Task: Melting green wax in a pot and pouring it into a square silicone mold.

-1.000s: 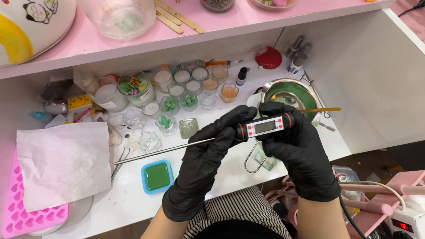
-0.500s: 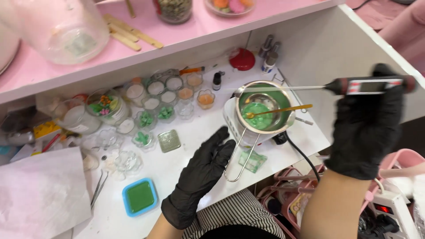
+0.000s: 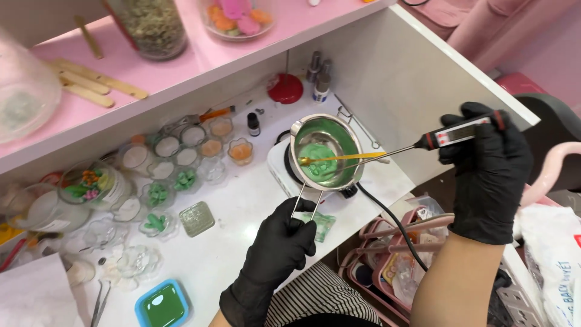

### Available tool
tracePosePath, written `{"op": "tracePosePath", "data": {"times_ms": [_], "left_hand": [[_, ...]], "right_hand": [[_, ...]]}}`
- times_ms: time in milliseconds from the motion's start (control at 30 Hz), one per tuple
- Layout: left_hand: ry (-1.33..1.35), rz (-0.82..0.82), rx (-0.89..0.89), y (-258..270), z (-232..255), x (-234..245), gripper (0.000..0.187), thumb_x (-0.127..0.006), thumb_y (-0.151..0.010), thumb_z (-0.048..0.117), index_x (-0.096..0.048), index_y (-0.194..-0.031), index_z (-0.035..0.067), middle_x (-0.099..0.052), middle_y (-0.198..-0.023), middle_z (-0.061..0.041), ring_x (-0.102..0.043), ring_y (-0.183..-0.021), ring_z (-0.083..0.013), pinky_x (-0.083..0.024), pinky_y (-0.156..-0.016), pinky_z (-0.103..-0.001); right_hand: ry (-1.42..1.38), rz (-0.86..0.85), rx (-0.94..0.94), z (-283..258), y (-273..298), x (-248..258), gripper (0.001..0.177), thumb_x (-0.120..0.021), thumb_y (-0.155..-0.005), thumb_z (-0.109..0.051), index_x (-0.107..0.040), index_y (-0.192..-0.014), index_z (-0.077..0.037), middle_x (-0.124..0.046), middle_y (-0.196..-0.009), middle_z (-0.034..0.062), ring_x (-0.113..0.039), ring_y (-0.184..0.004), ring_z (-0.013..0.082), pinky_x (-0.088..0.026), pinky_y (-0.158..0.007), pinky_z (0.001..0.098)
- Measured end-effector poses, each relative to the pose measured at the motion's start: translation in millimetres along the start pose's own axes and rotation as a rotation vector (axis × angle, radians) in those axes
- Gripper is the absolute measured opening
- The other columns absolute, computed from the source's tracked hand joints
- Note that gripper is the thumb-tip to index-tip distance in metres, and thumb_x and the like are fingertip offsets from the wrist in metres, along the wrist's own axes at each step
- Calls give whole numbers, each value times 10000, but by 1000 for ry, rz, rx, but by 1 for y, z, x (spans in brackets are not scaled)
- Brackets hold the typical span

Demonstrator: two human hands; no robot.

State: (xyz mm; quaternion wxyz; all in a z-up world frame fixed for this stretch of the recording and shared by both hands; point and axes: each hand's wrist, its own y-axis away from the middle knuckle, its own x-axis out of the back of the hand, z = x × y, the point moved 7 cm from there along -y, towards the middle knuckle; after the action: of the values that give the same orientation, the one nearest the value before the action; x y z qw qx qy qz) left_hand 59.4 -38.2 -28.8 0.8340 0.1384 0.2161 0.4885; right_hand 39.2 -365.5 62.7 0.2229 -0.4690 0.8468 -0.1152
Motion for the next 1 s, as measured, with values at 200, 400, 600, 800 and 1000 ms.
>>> {"op": "tracePosePath", "data": {"times_ms": [200,400,600,800,1000], "left_hand": [[-169,42,-13,6,3,-7,389,-650,-905,131,-624,-1293,125,-643,-584,-49,-523,-436,-99,-431,-425,-281],[-415,69,-123,4,4,-14,420,-649,-894,135,-613,-1311,172,-668,-565,-33,-600,-469,-85,-463,-476,-273],[-290,138,43,-7,-13,-11,412,-679,-899,123,-650,-1301,207,-619,-573,-35,-540,-467,-94,-430,-449,-301],[-323,173,157,-7,-16,-7,421,-694,-921,164,-647,-1331,245,-640,-575,-46,-550,-457,-106,-435,-442,-309],[-326,173,151,-8,-23,-6,429,-691,-921,165,-643,-1338,253,-648,-587,-33,-562,-463,-99,-444,-446,-301]], "right_hand": [[31,-21,-58,7,-1,2,313,-619,-1129,-143,-609,-1372,53,-710,-1265,153,-730,-1042,247,-589,-735,307],[72,37,-145,16,-4,17,365,-613,-1083,-163,-625,-1382,46,-730,-1187,180,-707,-886,170,-575,-715,268],[57,88,-195,26,-2,34,321,-636,-1052,-139,-661,-1299,66,-745,-1152,202,-692,-817,165,-565,-693,264],[53,133,-177,20,-2,29,288,-629,-1037,-123,-672,-1260,54,-746,-1131,199,-734,-898,185,-577,-690,265],[75,149,-173,21,-2,29,294,-623,-1042,-137,-673,-1267,46,-746,-1133,194,-740,-908,200,-595,-700,281]]}}
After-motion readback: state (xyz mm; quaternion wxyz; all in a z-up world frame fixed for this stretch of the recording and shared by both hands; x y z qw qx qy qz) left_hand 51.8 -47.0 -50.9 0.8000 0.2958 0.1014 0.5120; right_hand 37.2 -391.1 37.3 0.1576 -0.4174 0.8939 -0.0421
